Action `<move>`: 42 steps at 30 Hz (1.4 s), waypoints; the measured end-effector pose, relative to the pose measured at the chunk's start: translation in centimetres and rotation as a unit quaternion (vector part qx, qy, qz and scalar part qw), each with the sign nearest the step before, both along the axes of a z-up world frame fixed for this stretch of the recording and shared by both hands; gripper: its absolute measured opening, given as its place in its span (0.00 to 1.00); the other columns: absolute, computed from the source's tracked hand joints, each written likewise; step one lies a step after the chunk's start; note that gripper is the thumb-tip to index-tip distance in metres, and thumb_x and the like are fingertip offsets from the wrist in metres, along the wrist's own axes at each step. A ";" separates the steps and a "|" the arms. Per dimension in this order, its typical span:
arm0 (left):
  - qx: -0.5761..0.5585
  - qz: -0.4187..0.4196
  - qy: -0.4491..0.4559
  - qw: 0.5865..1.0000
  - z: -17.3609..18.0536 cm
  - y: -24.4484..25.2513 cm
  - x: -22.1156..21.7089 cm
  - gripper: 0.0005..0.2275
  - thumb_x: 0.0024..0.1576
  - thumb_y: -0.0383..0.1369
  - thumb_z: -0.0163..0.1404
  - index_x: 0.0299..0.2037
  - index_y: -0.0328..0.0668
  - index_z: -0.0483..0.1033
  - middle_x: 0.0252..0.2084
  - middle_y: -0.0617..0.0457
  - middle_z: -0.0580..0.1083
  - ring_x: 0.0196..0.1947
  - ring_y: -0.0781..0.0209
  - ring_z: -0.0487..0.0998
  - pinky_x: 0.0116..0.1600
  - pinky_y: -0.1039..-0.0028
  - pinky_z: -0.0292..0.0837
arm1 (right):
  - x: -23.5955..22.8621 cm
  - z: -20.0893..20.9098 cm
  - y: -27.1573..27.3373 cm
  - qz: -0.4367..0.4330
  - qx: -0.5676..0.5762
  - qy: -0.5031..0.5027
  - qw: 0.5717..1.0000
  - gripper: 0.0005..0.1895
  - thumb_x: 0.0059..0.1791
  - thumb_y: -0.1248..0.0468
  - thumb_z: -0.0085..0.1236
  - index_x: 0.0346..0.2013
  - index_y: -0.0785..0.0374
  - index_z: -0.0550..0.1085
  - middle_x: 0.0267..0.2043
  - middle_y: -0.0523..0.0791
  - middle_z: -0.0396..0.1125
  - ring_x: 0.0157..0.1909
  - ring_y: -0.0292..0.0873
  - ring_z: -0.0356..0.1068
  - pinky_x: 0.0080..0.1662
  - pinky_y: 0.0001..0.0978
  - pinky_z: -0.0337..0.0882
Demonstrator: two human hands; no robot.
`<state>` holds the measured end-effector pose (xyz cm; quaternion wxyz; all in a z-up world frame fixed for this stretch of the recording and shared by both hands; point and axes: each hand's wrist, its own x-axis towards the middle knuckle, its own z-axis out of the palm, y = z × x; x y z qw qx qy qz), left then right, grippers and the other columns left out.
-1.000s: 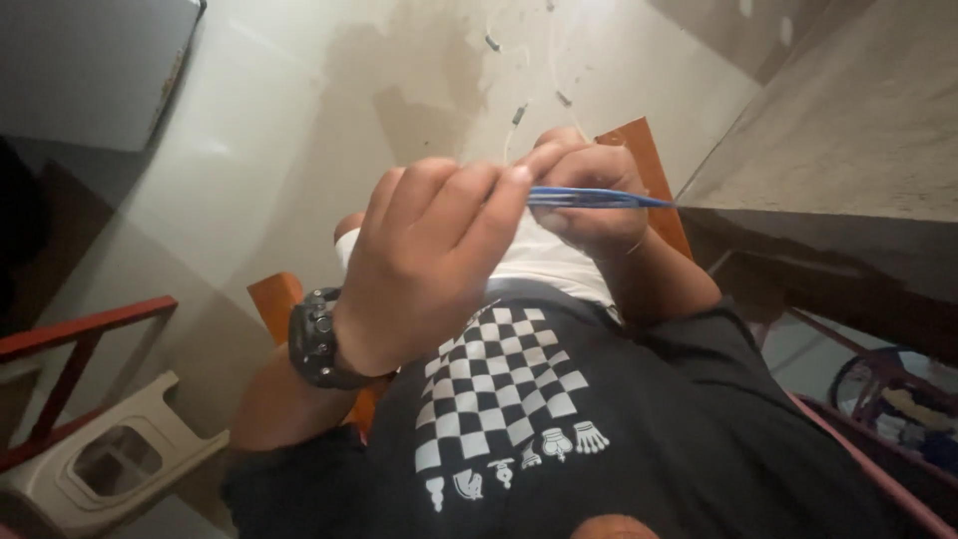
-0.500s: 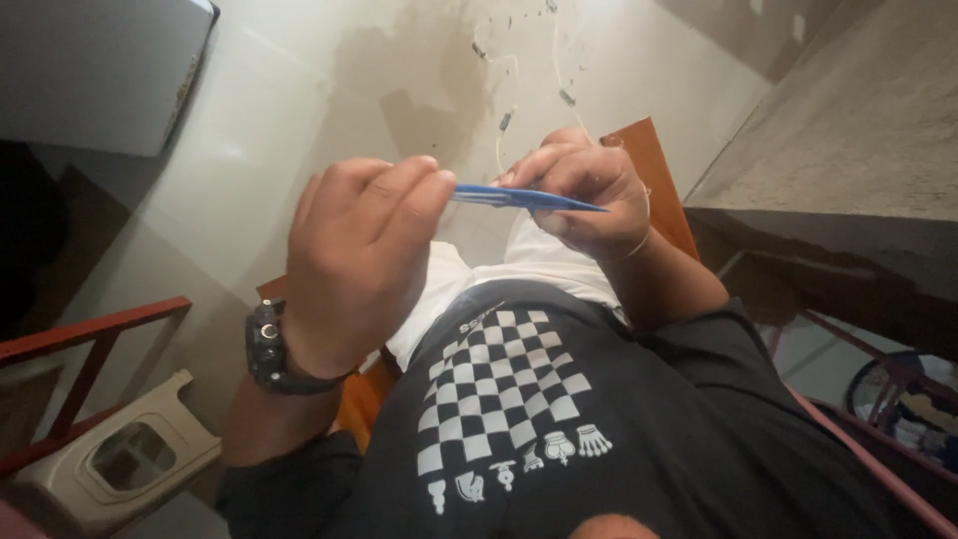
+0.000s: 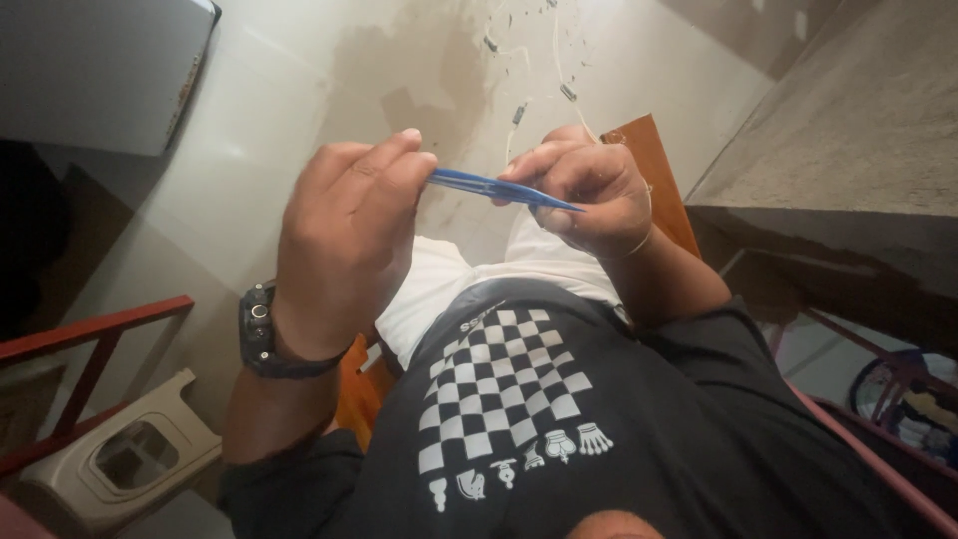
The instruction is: The person is tying a fishing knot using a blue knot-tying tool and scissors.
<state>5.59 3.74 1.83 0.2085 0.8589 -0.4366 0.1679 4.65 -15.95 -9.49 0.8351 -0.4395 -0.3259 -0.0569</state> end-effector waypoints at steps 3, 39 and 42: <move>-0.003 -0.010 0.029 1.000 -0.6 -0.5 -0.4 0.06 0.54 0.17 0.48 0.40 0.26 0.69 0.41 0.35 0.72 0.39 0.44 0.74 0.45 0.63 0.73 | -0.3 0.1 0.1 0.017 0.037 0.011 0.999 0.04 0.43 0.67 0.52 0.27 0.66 0.69 0.41 0.47 0.65 0.44 0.42 0.68 0.48 0.35 0.75; -0.305 -0.207 0.459 0.808 -5.3 -6.2 -9.3 0.13 0.57 0.21 0.40 0.50 0.44 0.62 0.41 0.51 0.70 0.39 0.56 0.71 0.51 0.69 0.68 | 1.4 -1.7 0.9 0.082 0.124 0.061 0.987 0.07 0.45 0.78 0.41 0.33 0.69 0.68 0.47 0.48 0.64 0.51 0.48 0.66 0.55 0.35 0.69; -0.200 -0.211 0.542 0.789 -4.6 -5.6 -8.5 0.09 0.57 0.31 0.35 0.43 0.36 0.64 0.38 0.48 0.70 0.38 0.54 0.71 0.46 0.70 0.66 | 1.5 -2.1 0.7 0.136 0.150 0.073 0.977 0.06 0.47 0.74 0.42 0.36 0.66 0.67 0.51 0.48 0.63 0.54 0.50 0.64 0.56 0.38 0.68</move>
